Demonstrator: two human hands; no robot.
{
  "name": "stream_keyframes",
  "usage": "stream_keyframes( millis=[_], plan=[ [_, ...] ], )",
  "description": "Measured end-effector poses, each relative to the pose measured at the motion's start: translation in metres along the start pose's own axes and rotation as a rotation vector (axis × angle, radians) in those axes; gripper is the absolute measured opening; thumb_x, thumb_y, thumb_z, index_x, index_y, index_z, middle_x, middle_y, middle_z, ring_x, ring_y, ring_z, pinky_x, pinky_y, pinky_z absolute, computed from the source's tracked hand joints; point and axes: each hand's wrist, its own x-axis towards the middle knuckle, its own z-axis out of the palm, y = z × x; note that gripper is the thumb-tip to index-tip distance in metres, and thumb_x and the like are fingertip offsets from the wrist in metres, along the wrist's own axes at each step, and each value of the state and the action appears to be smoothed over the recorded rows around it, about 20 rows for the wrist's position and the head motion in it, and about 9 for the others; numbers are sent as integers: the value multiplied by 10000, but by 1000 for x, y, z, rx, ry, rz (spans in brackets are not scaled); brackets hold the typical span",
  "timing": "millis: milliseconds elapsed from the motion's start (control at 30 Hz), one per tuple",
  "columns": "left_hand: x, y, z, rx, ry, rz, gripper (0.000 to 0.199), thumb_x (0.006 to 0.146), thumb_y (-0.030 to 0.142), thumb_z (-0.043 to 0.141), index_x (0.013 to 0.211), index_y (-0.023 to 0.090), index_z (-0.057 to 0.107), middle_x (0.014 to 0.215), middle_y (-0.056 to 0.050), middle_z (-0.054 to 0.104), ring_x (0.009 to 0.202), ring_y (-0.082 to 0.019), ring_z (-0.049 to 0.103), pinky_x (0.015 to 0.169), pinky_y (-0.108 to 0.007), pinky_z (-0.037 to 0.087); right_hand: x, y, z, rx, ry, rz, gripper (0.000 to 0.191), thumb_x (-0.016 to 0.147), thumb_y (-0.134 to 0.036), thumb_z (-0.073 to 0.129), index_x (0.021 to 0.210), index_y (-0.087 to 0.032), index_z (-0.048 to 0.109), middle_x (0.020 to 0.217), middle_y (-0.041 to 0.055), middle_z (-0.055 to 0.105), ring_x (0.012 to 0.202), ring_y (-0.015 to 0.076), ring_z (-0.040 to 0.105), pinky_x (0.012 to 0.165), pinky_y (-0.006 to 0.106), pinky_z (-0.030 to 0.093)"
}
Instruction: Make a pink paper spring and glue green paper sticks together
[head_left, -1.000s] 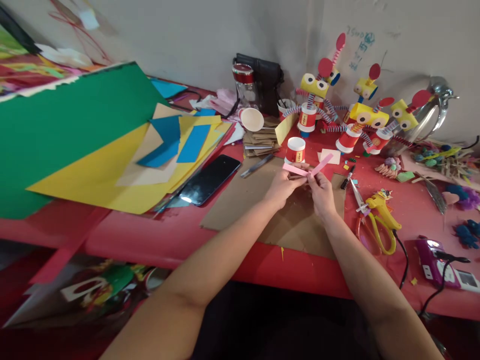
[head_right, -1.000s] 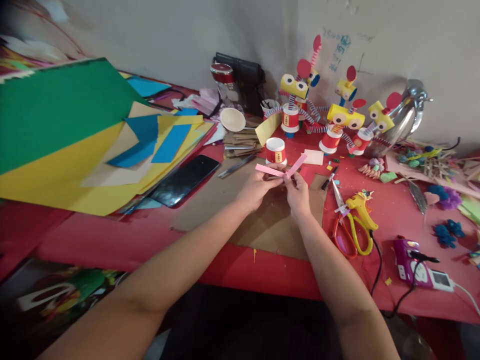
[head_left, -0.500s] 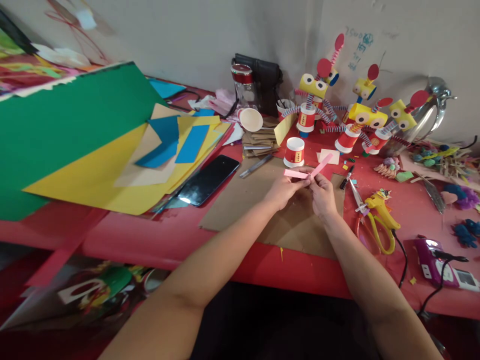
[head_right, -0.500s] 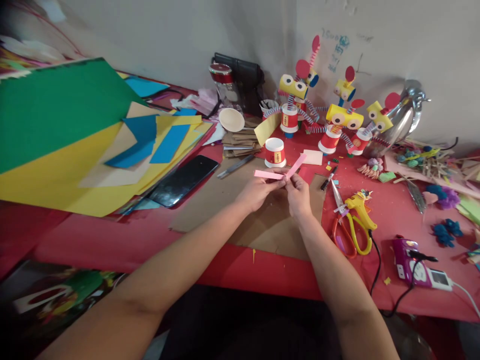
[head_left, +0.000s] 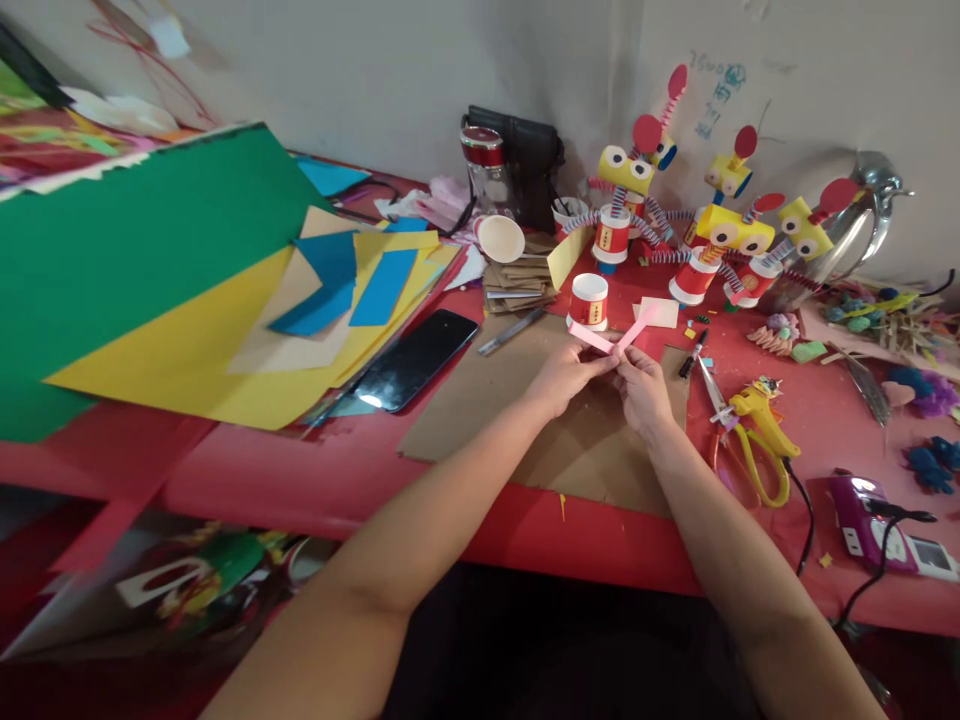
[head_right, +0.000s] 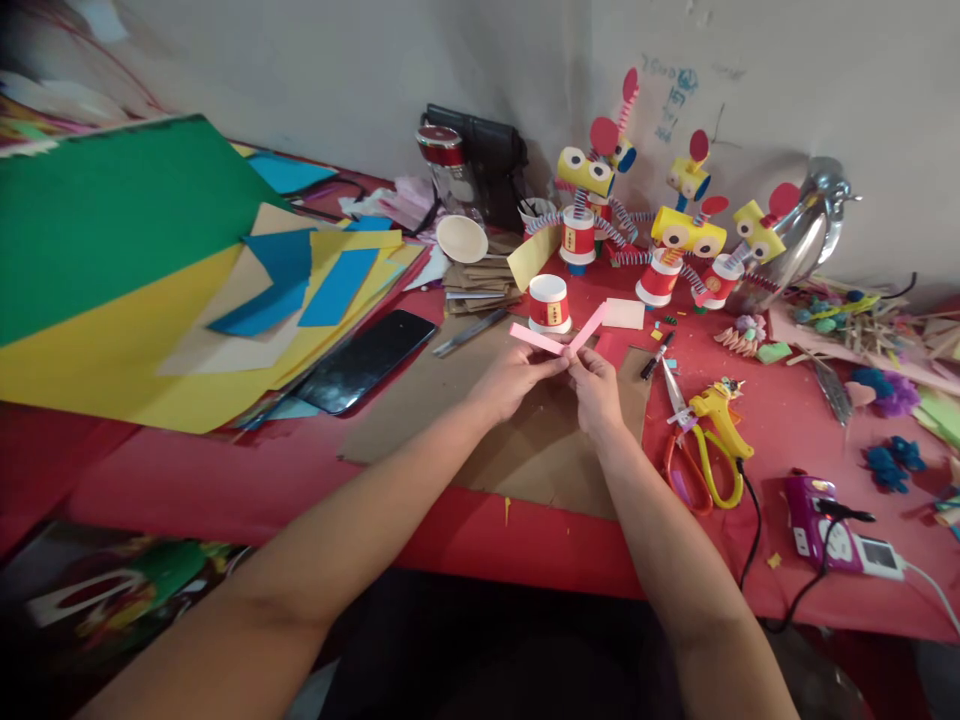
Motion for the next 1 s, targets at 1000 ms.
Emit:
stream_keyframes(
  millis=[1000],
  plan=[
    [8, -3, -24, 588, -29, 514, 238, 825, 95, 634, 1043, 190, 662, 1105, -66, 739, 990, -181, 699, 877, -314, 556, 0, -12, -4, 114, -141, 134, 369, 538, -472, 892, 770, -229, 739, 743, -6, 716, 679, 134, 623, 702, 280, 536]
  ],
)
